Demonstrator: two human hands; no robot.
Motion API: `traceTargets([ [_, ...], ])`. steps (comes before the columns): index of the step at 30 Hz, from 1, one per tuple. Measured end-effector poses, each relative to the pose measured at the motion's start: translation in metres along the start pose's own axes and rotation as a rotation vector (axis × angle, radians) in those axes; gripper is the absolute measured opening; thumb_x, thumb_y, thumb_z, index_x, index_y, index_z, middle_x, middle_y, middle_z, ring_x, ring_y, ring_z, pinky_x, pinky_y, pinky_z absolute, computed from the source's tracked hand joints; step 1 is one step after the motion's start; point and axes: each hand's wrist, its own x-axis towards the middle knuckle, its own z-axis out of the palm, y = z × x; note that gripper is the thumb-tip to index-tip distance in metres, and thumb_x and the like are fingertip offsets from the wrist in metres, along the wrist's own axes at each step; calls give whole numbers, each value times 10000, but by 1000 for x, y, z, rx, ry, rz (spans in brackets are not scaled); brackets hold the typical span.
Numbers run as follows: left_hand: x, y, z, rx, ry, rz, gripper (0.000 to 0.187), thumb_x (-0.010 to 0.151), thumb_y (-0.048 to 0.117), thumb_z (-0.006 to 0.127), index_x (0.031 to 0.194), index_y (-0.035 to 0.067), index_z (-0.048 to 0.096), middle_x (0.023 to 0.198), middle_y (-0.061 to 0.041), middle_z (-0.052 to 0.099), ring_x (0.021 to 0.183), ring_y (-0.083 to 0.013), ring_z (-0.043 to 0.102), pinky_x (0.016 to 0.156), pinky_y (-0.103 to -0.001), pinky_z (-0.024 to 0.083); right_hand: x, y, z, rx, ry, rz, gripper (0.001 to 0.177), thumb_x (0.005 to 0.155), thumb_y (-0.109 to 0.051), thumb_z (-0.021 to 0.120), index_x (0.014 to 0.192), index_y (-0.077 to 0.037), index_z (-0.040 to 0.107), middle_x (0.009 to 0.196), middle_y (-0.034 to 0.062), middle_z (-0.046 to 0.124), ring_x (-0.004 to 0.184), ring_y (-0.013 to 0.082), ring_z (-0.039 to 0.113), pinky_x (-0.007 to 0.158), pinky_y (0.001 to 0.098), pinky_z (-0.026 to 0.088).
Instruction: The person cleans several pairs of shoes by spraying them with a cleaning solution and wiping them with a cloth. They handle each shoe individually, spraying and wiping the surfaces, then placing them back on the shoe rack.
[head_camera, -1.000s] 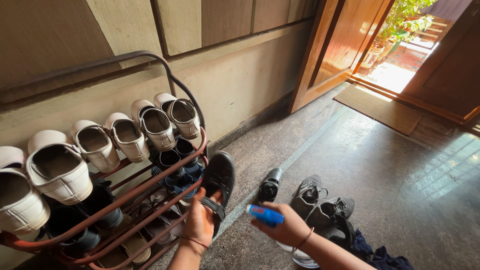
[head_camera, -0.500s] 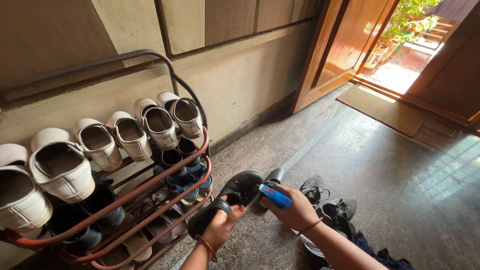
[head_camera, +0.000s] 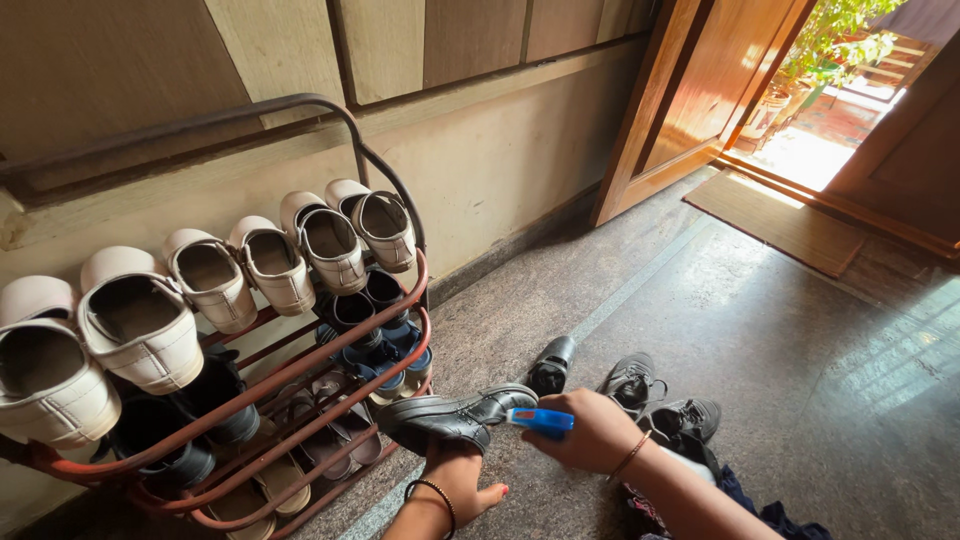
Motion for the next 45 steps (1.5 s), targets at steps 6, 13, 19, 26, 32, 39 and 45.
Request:
traceTargets([
  [6, -1, -4, 0, 34, 27, 30, 904, 871, 577, 673, 1402, -116, 438, 1469, -338, 399, 1415, -473, 297, 1195, -599, 88, -2, -15, -8, 53, -33, -25, 329, 823, -424, 781, 930, -119, 720, 729, 113, 711, 674, 339, 705, 622, 420, 550],
  [13, -5, 7, -4, 72, -21, 65, 810, 892, 536, 649, 1401, -68, 470, 1493, -275, 416, 1451, -443, 286, 1213, -623, 68, 5, -39, 14, 148, -53, -153, 346, 852, -382, 803, 823, -62, 672, 696, 152, 673, 658, 366, 663, 601, 423, 530],
  [19, -4, 6, -13, 61, 1, 15, 853, 895, 528, 692, 1410, -102, 435, 1461, -303, 407, 1406, -445, 310, 1187, -618, 83, 2, -15, 11, 25, -18, -112, 275, 837, -401, 750, 1007, -187, 781, 736, 112, 722, 660, 343, 694, 615, 418, 557],
  [26, -16, -1, -23, 42, 68, -18, 815, 858, 570, 686, 1343, -66, 527, 1388, -276, 515, 1358, -419, 409, 1196, -563, 151, -5, 23, -9, -110, 34, 89, 333, 839, -470, 745, 1064, -230, 798, 731, 97, 741, 661, 285, 704, 642, 407, 567],
  [32, -1, -1, -4, 136, -45, 17, 842, 917, 573, 644, 1367, -121, 482, 1470, -299, 427, 1429, -442, 310, 1211, -606, 83, -7, -12, 0, 110, -2, 40, 334, 842, -429, 778, 955, -116, 742, 697, 91, 705, 611, 282, 701, 604, 394, 554],
  [39, 2, 9, -2, 116, -24, 49, 880, 906, 550, 649, 1418, -123, 406, 1499, -317, 370, 1448, -456, 262, 1205, -618, 47, 1, -23, 14, 151, 79, -176, 283, 872, -377, 771, 968, -113, 736, 748, 103, 709, 664, 304, 690, 604, 396, 547],
  [45, -7, 13, -24, 35, -23, -33, 833, 903, 567, 651, 1364, -107, 483, 1427, -313, 466, 1392, -435, 373, 1223, -543, 159, 4, 30, -3, -25, 11, 170, 312, 835, -483, 731, 926, -186, 765, 704, 54, 743, 603, 247, 725, 623, 369, 584],
])
